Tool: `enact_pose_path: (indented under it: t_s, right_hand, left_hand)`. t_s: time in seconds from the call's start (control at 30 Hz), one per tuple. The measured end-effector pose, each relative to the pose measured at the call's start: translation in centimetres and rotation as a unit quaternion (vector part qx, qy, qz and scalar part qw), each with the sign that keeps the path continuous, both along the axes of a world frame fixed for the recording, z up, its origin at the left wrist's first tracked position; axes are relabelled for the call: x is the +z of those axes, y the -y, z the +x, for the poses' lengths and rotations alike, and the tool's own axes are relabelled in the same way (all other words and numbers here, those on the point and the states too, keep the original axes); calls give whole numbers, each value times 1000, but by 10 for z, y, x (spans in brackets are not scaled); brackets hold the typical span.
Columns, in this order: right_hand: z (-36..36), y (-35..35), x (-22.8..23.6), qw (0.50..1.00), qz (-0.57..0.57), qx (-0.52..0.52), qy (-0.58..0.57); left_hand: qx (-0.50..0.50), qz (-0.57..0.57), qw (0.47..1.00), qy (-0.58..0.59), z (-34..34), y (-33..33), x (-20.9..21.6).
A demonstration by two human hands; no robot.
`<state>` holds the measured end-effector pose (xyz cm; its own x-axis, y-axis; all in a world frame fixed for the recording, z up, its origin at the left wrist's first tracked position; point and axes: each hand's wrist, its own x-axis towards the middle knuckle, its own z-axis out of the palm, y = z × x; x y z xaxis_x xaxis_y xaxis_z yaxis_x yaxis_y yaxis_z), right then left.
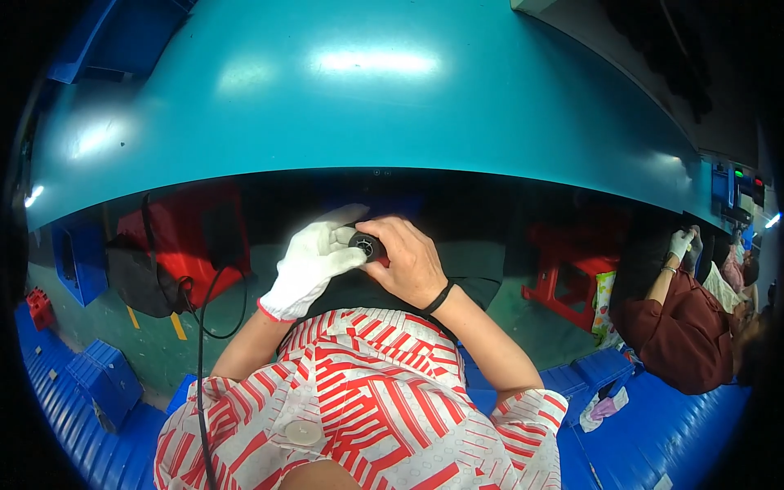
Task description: Assembling toy wheels by inserting a hub into a rubber tire.
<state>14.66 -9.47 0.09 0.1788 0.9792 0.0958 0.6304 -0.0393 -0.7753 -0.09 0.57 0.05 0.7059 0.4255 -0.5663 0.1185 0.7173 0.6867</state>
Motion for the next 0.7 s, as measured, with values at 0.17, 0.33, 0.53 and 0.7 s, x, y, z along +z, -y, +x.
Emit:
enact_pose_path:
  t_s: [0.17, 0.33, 0.53, 0.7]
  right_hand:
    - [-8, -5, 2, 999, -1, -33, 8]
    - [-8, -5, -2, 997, 62, -11, 32]
    - [-12, -5, -5, 998, 48, -28, 38]
    - [-2, -5, 2, 999, -23, 30, -3]
  left_hand:
    - [4, 75, 997, -29, 3, 6, 2]
    - [-9, 87, 996, -4, 0, 4, 5]
    - [0, 122, 992, -34, 2, 4, 0]
    - [-125, 224, 962, -97, -5, -9, -17]
